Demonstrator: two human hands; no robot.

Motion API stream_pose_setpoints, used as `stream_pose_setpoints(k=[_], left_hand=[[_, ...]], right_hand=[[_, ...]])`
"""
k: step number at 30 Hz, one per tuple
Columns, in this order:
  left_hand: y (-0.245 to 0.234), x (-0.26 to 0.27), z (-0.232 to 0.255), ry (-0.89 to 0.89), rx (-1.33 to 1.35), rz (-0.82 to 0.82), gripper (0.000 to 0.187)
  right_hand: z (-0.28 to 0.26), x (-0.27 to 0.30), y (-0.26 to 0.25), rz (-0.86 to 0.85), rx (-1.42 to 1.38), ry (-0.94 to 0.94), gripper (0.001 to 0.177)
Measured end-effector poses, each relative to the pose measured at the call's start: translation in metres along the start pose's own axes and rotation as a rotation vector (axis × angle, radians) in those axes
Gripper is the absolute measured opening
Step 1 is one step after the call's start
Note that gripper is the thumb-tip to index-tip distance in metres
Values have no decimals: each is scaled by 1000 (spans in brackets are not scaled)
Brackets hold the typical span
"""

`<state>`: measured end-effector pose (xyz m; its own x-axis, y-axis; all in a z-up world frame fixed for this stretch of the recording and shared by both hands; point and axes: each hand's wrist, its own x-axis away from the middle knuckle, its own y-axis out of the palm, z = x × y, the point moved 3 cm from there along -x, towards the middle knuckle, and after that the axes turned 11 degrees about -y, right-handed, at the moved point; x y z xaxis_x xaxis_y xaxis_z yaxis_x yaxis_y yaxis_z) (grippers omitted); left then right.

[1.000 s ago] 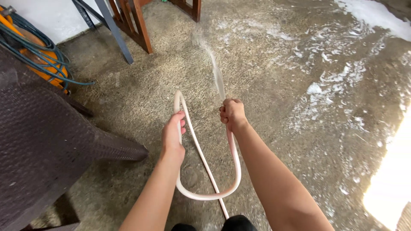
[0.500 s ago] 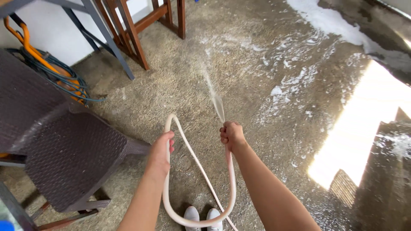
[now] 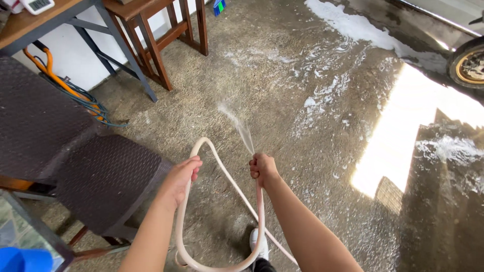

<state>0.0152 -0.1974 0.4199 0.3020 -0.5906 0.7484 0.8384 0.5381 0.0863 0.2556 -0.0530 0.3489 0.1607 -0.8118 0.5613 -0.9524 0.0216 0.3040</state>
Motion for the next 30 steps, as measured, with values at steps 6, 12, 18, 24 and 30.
stream_pose_setpoints(k=[6,12,18,24,30], left_hand=[[-60,56,-7,19,-189,65,51],[-106,87,-19,-6,-54,83,46],[-124,103,-41,48,-66,120,43],[-143,105,-63,76,33,199,52],[-135,140,-69,54,31,253,55]], right_hand=[[57,78,41,5,-41,23,3],[73,134,20,139,-72,-24,11],[96,175,48,121,49,-5,14],[127,182,55,32,41,96,15],[126,187,71,-16,39,28,13]])
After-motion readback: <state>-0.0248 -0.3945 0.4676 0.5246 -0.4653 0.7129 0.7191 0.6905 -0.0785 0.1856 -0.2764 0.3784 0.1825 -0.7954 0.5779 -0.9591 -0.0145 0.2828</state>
